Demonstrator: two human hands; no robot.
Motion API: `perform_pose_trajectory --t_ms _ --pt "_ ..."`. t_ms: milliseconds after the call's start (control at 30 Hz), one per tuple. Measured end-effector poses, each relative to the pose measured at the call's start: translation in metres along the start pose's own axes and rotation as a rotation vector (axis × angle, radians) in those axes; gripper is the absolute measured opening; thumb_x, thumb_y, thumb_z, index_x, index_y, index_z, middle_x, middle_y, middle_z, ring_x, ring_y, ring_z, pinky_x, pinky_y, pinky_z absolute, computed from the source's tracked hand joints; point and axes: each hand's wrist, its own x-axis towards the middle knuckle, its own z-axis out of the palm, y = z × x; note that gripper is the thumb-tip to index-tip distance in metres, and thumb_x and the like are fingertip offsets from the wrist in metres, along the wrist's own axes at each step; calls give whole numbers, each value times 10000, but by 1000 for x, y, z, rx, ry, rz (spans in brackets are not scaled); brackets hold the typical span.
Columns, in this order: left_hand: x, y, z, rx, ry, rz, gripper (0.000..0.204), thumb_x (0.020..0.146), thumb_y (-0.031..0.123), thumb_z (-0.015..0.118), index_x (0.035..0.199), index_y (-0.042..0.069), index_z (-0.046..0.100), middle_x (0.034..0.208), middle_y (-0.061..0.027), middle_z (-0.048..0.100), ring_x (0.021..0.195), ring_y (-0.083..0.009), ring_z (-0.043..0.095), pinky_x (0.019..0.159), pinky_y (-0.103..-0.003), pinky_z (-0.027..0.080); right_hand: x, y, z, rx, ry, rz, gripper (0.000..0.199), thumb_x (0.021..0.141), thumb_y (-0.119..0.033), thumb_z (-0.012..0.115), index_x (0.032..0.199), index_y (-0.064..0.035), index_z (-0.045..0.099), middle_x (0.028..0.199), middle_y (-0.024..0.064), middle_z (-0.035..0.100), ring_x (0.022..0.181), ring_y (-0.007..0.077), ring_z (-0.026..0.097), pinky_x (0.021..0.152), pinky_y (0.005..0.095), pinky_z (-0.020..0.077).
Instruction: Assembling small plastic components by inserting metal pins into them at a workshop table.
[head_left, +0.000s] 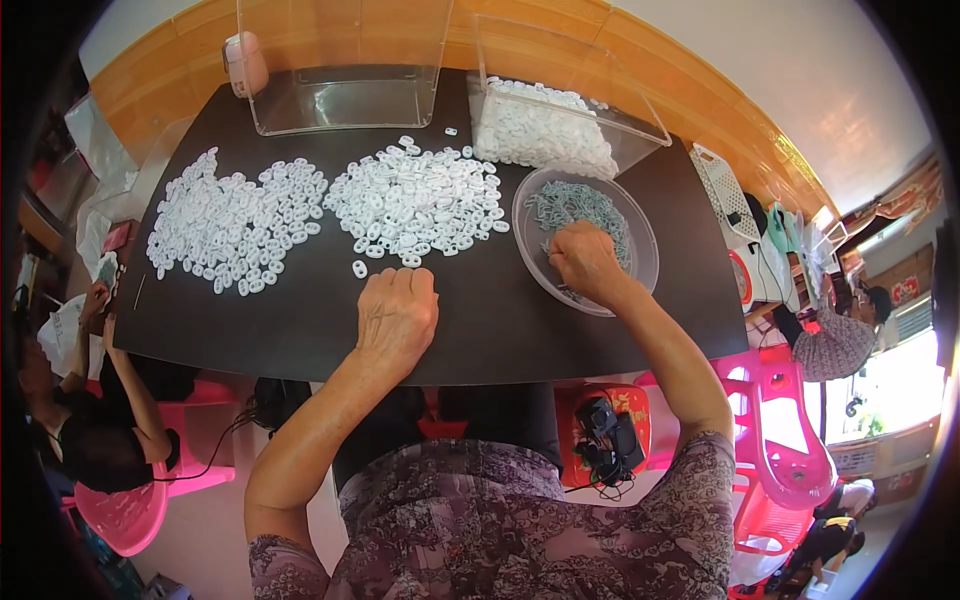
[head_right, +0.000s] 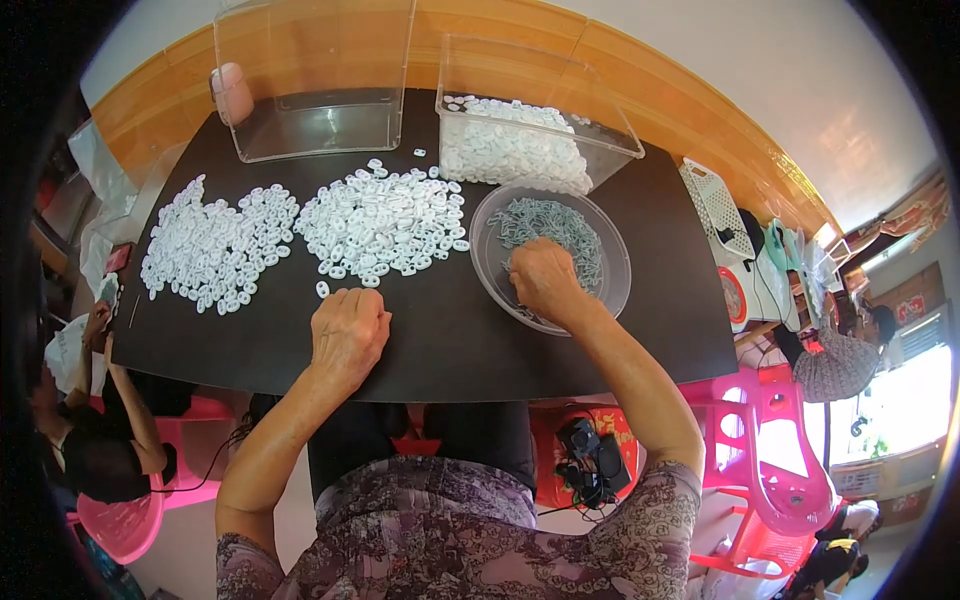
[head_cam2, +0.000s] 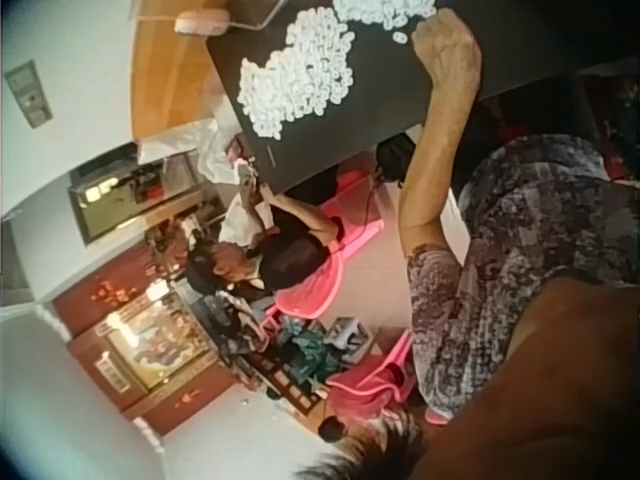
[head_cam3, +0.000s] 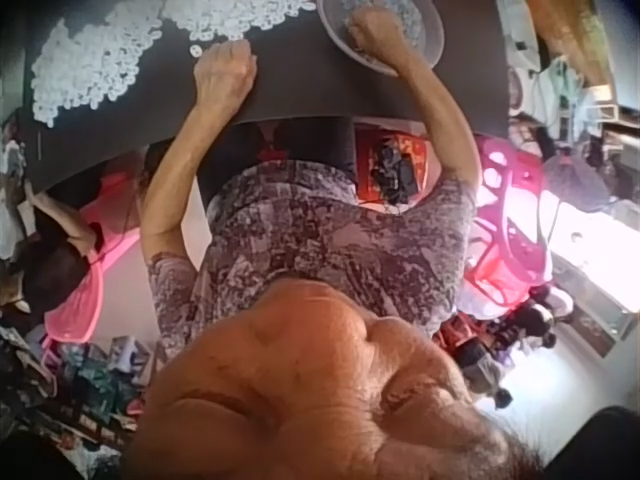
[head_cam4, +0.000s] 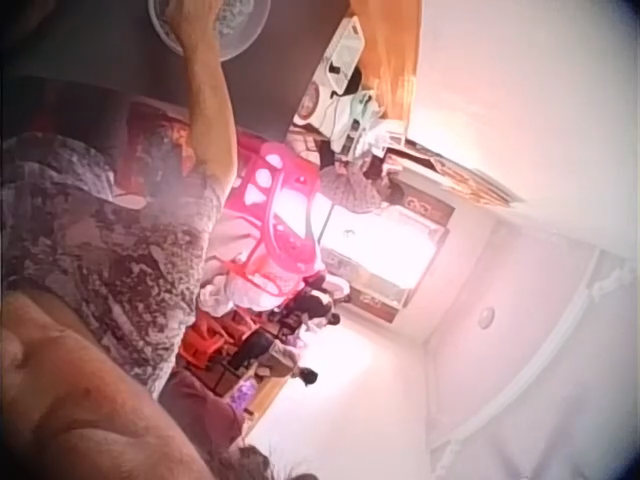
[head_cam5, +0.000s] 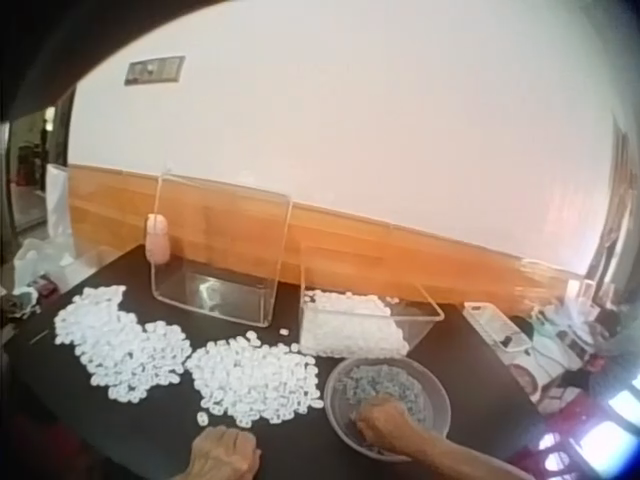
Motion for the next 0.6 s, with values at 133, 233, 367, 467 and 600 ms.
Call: perform_pose_trajectory --t_ms 133,233,367,467,600 --pt "-5 3 -12 -301 110 -166 212 674 12 698 729 46 496 649 -88 517 616 -271 534 548 -374 422 0 2 3 -5 3 -16 65 701 -78 651 689 -46 595 757 127 599 822 328 561 734 431 455" --pt "-14 3 -21 -574 94 -415 168 721 -3 693 816 22 557 698 -71 566 623 -207 559 563 -305 447 -2 -2 -1 -20 16 -61 46 711 -64 632 692 -48 593 766 125 594 822 321 557 732 422 455" --pt "-25 4 -25 -837 111 -608 158 772 -8 662 916 0 598 745 -36 600 629 -113 544 589 -236 443 -3 -2 -2 -82 4 -116 39 713 -44 617 698 -50 582 787 120 591 820 317 551 721 413 455" --pt "-30 5 -29 -1036 97 -715 167 802 -7 635 968 -8 614 765 3 599 658 -47 509 592 -195 425 -1 3 3 -141 29 -161 42 713 -44 619 701 -51 579 787 120 591 817 317 550 707 413 455" --pt "-37 5 -33 -1211 31 -798 174 835 7 619 1005 -32 621 782 -15 596 688 -56 524 629 -186 434 -2 2 5 -146 61 -157 48 713 -39 616 692 -50 574 770 127 587 810 317 551 688 415 456"
